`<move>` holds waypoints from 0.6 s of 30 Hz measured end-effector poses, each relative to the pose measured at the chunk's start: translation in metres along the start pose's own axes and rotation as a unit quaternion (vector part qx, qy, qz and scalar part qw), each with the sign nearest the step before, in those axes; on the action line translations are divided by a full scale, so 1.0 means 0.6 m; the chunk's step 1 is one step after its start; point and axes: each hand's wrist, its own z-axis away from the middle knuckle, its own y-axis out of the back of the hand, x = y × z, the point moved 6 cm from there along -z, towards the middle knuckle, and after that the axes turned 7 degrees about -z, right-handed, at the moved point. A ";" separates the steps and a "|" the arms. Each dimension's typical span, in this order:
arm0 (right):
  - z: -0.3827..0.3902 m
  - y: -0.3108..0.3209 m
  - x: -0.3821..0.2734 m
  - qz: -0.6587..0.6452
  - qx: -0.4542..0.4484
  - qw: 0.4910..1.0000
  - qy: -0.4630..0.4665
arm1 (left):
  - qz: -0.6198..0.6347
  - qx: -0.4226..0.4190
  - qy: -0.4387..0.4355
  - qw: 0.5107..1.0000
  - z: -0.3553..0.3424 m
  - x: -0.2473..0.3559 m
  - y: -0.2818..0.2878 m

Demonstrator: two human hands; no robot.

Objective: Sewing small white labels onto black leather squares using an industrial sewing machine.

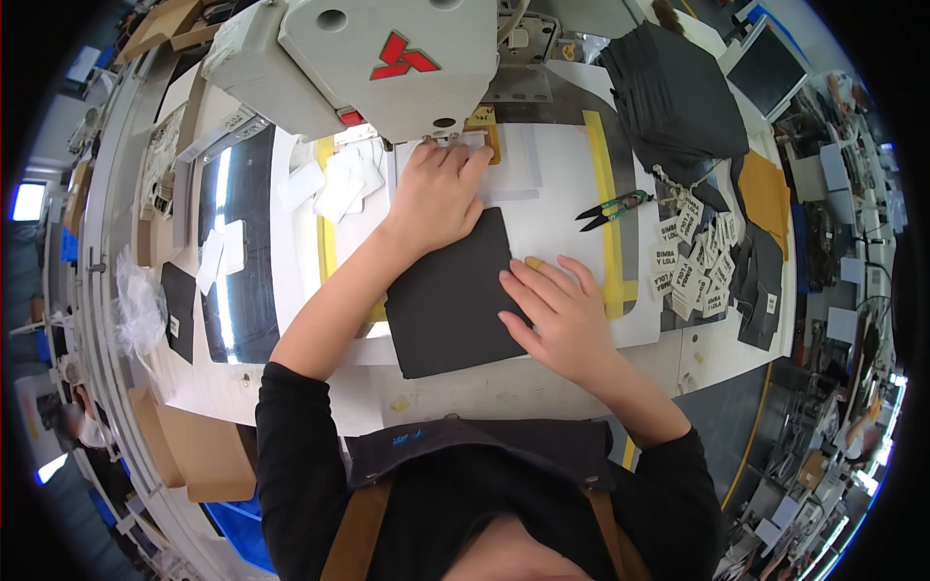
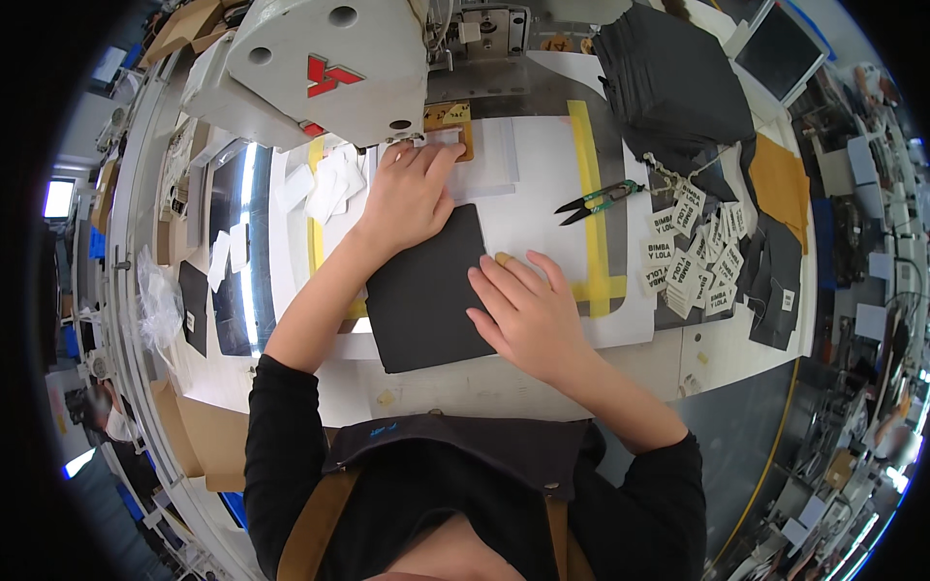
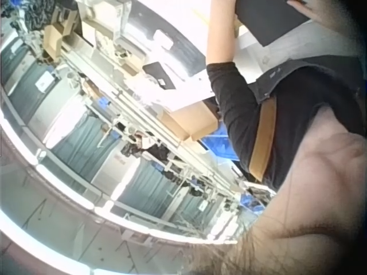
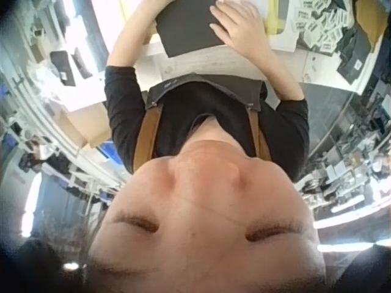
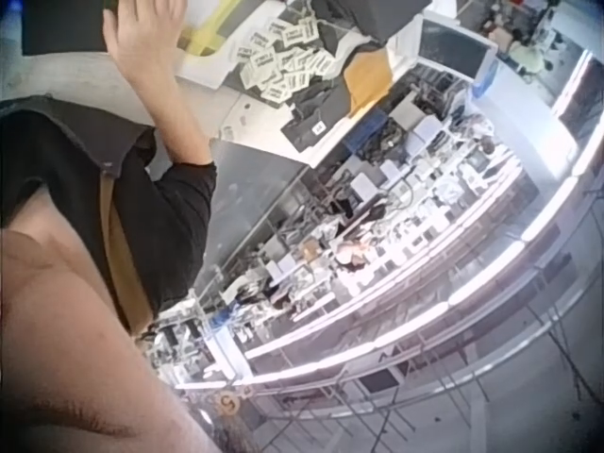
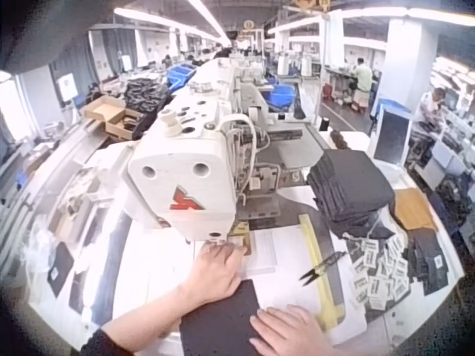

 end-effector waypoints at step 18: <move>0.070 -0.020 0.012 -0.206 -0.019 0.978 -0.032 | 0.306 -0.135 -0.004 0.943 0.159 0.136 0.086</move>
